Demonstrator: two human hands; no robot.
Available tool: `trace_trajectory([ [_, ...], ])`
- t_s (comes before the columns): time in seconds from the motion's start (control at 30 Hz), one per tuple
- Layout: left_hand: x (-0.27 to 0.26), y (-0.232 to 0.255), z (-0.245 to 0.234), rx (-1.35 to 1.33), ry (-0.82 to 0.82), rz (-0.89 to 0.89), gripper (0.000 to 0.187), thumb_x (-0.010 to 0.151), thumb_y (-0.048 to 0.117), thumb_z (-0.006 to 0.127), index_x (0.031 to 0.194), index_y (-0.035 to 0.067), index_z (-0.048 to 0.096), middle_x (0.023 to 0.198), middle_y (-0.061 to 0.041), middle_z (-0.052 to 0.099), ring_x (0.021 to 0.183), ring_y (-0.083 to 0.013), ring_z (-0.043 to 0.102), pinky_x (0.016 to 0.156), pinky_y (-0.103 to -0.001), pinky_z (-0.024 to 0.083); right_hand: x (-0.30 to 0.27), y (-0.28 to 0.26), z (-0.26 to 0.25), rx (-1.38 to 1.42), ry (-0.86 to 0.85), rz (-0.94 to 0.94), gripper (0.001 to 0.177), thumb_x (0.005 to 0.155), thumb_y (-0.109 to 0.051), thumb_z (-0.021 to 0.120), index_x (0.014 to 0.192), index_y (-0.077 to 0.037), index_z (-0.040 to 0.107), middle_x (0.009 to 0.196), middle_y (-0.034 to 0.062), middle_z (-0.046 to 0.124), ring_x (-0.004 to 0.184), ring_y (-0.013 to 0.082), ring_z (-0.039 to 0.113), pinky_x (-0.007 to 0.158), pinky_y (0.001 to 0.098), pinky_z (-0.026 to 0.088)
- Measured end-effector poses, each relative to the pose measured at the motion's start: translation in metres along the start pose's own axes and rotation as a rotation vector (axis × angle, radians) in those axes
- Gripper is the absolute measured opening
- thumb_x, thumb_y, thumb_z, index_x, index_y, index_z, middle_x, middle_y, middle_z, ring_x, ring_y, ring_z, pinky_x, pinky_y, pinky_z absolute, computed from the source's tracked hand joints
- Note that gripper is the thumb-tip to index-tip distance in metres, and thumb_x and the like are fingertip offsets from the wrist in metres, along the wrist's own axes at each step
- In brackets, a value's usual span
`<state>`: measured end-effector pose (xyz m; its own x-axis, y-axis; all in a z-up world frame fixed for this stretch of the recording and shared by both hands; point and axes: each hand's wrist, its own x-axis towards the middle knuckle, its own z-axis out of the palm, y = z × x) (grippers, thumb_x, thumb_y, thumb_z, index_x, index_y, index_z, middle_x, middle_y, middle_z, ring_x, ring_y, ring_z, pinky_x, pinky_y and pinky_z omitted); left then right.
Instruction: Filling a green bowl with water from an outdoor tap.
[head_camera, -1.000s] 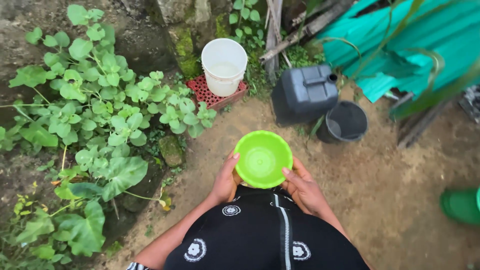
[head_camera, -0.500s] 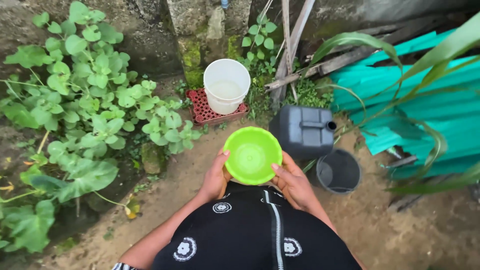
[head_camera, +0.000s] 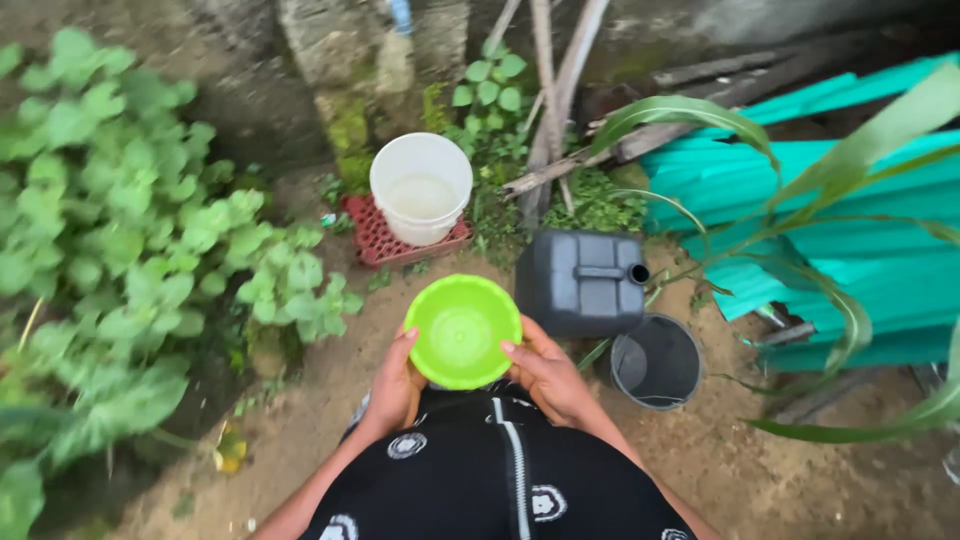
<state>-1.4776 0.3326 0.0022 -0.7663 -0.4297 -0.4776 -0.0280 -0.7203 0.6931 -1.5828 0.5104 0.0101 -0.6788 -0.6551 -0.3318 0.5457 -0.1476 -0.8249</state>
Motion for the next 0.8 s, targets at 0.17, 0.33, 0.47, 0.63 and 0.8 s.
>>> trace_trajectory([
  [0.17, 0.038, 0.019, -0.001, -0.006, 0.007, -0.028, 0.062, 0.095, 0.032, 0.052, 0.154, 0.017, 0.043, 0.142, -0.018, 0.054, 0.123, -0.0351, 0.058, 0.101, -0.054, 0.05, 0.04, -0.009, 0.012, 0.0, 0.037, 0.021, 0.061, 0.093, -0.008, 0.064, 0.151, -0.011, 0.048, 0.126, 0.0178, 0.064, 0.107, 0.0291, 0.07, 0.095, 0.0445, 0.058],
  [0.33, 0.103, 0.044, -0.005, 0.0, 0.027, -0.044, 0.06, 0.092, 0.028, 0.056, 0.15, 0.013, 0.048, 0.137, -0.019, 0.056, 0.119, -0.034, 0.059, 0.101, -0.052, 0.051, 0.098, -0.024, 0.03, -0.043, 0.088, 0.027, 0.059, 0.091, -0.005, 0.065, 0.148, -0.011, 0.052, 0.12, 0.0124, 0.064, 0.104, 0.0248, 0.07, 0.093, 0.0412, 0.058],
  [0.47, 0.16, 0.062, -0.021, -0.066, 0.064, -0.033, 0.054, 0.089, 0.023, 0.064, 0.142, 0.011, 0.057, 0.13, -0.02, 0.062, 0.11, -0.0344, 0.064, 0.095, -0.052, 0.055, 0.152, -0.028, 0.042, -0.095, 0.077, 0.027, 0.062, 0.089, -0.002, 0.066, 0.149, -0.013, 0.052, 0.119, 0.0138, 0.064, 0.102, 0.0263, 0.069, 0.092, 0.0422, 0.058],
  [0.63, 0.192, 0.11, -0.024, -0.015, 0.081, 0.02, 0.056, 0.089, 0.019, 0.063, 0.143, 0.008, 0.054, 0.127, -0.021, 0.062, 0.108, -0.0346, 0.064, 0.094, -0.051, 0.056, 0.209, -0.025, 0.06, -0.165, 0.071, 0.049, 0.065, 0.088, -0.001, 0.066, 0.15, -0.012, 0.05, 0.117, 0.0138, 0.062, 0.1, 0.0247, 0.067, 0.091, 0.0405, 0.059],
  [0.8, 0.252, 0.099, -0.058, -0.066, 0.058, 0.084, 0.059, 0.087, 0.013, 0.061, 0.145, 0.009, 0.052, 0.13, -0.022, 0.062, 0.109, -0.0337, 0.064, 0.095, -0.048, 0.055, 0.261, -0.012, 0.065, -0.249, 0.1, 0.051, 0.066, 0.084, 0.005, 0.063, 0.148, -0.009, 0.051, 0.117, 0.0166, 0.061, 0.101, 0.0276, 0.065, 0.09, 0.0418, 0.058],
])
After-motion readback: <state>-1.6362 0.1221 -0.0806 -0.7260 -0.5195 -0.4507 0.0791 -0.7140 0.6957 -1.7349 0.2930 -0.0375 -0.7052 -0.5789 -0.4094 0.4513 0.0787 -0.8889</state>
